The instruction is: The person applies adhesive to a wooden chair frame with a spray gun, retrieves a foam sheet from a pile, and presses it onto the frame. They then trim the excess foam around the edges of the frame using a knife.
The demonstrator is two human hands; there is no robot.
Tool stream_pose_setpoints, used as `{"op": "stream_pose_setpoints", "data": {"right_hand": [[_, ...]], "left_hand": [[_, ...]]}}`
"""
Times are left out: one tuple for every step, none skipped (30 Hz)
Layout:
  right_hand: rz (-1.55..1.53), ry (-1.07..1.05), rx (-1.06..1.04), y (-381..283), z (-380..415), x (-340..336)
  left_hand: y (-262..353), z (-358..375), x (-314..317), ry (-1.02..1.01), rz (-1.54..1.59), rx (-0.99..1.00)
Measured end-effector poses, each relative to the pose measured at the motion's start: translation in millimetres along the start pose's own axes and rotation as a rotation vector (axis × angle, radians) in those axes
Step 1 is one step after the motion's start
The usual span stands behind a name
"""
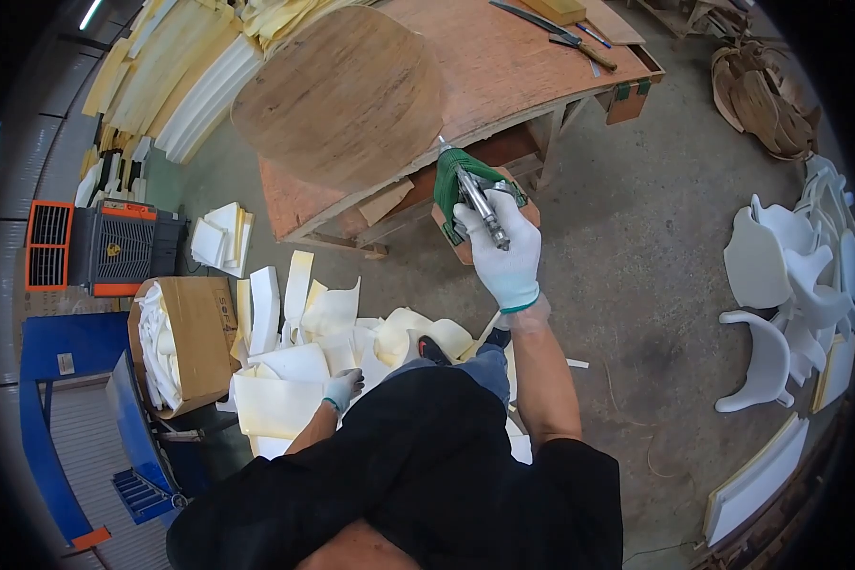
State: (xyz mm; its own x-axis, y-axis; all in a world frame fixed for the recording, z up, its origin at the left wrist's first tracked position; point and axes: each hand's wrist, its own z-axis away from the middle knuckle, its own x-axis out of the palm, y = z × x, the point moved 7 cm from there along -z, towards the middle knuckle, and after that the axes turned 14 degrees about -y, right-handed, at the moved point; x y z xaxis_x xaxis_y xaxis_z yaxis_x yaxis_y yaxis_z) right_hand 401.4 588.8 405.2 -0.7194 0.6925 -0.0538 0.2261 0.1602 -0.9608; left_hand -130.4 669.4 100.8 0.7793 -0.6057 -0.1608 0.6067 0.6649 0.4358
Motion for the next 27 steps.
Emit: {"op": "stream_pose_setpoints", "data": {"right_hand": [[0.008,-0.031,-0.005,-2.6,-1.7,0.6],[0.018,-0.063,-0.010,-4.8,-3.0,1.4],[0.020,-0.061,-0.010,-6.0,-3.5,0.3],[0.048,-0.112,-0.049,-10.3,-4.2,3.5],[0.076,-0.163,-0.089,-14.2,-4.7,7.2],[0.078,-0.158,-0.090,-15.3,-4.7,7.4],[0.049,-0.188,-0.086,-16.3,-4.5,11.0],[0.020,-0.219,-0.083,-17.6,-4.7,15.4],[-0.027,-0.208,-0.087,-20.4,-5.4,17.7],[-0.026,-0.208,-0.089,-21.8,-6.9,19.7],[-0.020,-0.178,-0.103,-23.7,-8.5,19.0],[-0.015,-0.148,-0.117,-25.2,-9.8,17.7],[-0.015,-0.150,-0.120,-25.4,-12.2,17.5],[-0.038,-0.116,-0.111,-24.2,-15.1,14.4],[-0.062,-0.081,-0.103,-22.9,-17.9,11.0],[-0.062,-0.081,-0.105,-22.3,-20.1,9.2],[-0.063,-0.066,-0.092,-19.9,-22.0,5.0],[-0.064,-0.050,-0.080,-17.3,-23.6,0.5],[-0.052,-0.040,-0.076,-14.9,-24.7,-3.4],[-0.050,-0.037,-0.076,-13.6,-25.1,-6.5],[-0.067,-0.025,-0.048,-10.9,-25.3,-9.9],[-0.085,-0.013,-0.020,-7.9,-24.8,-13.0],[-0.078,0.004,-0.006,-2.3,-23.1,-15.6],[-0.078,0.010,-0.005,4.9,-20.6,-17.4],[-0.066,0.016,0.012,13.0,-17.8,-19.1],[-0.053,0.022,0.030,20.6,-14.7,-21.0],[-0.052,0.029,0.033,27.2,-10.1,-23.1]], "left_hand": [[-0.8,1.3,0.9,-0.002,-0.002,-0.008],[-1.1,2.3,2.0,-0.003,-0.002,-0.007],[-2.1,3.9,3.3,-0.012,-0.003,-0.011],[-3.3,4.6,4.3,-0.022,-0.006,-0.016],[-3.1,4.6,4.9,-0.024,-0.009,-0.015],[-3.5,4.4,6.4,-0.035,-0.009,-0.025],[-4.2,3.0,7.1,-0.046,-0.008,-0.034],[-3.8,1.3,7.8,-0.046,-0.010,-0.031],[-3.4,-0.5,8.0,-0.031,-0.014,-0.022],[-1.3,-0.1,8.9,-0.015,-0.017,-0.013],[0.8,-0.1,10.0,-0.015,-0.015,-0.011],[3.3,-0.1,10.7,-0.016,0.001,-0.001],[5.6,-0.1,11.5,-0.018,0.018,0.011],[7.2,0.0,12.5,-0.018,0.020,0.013],[9.1,0.0,13.5,-0.020,0.031,0.018],[9.6,-0.8,13.5,-0.021,0.041,0.023],[9.7,-1.3,13.6,-0.022,0.042,0.025],[9.0,-1.4,13.9,-0.025,0.043,0.022],[6.5,-2.7,13.8,-0.029,0.044,0.019],[3.7,-4.4,14.3,-0.031,0.041,0.019],[1.1,-5.8,14.5,-0.029,0.043,0.020],[-1.6,-6.1,13.3,-0.025,0.044,0.020],[-3.6,-6.1,11.0,-0.025,0.039,0.020],[-5.0,-7.5,10.7,-0.053,0.015,0.008],[-5.1,-7.7,12.1,-0.082,-0.010,-0.004],[-5.1,-7.5,12.1,-0.083,-0.016,-0.005],[-5.8,-7.4,12.1,-0.080,-0.014,-0.014]]}}
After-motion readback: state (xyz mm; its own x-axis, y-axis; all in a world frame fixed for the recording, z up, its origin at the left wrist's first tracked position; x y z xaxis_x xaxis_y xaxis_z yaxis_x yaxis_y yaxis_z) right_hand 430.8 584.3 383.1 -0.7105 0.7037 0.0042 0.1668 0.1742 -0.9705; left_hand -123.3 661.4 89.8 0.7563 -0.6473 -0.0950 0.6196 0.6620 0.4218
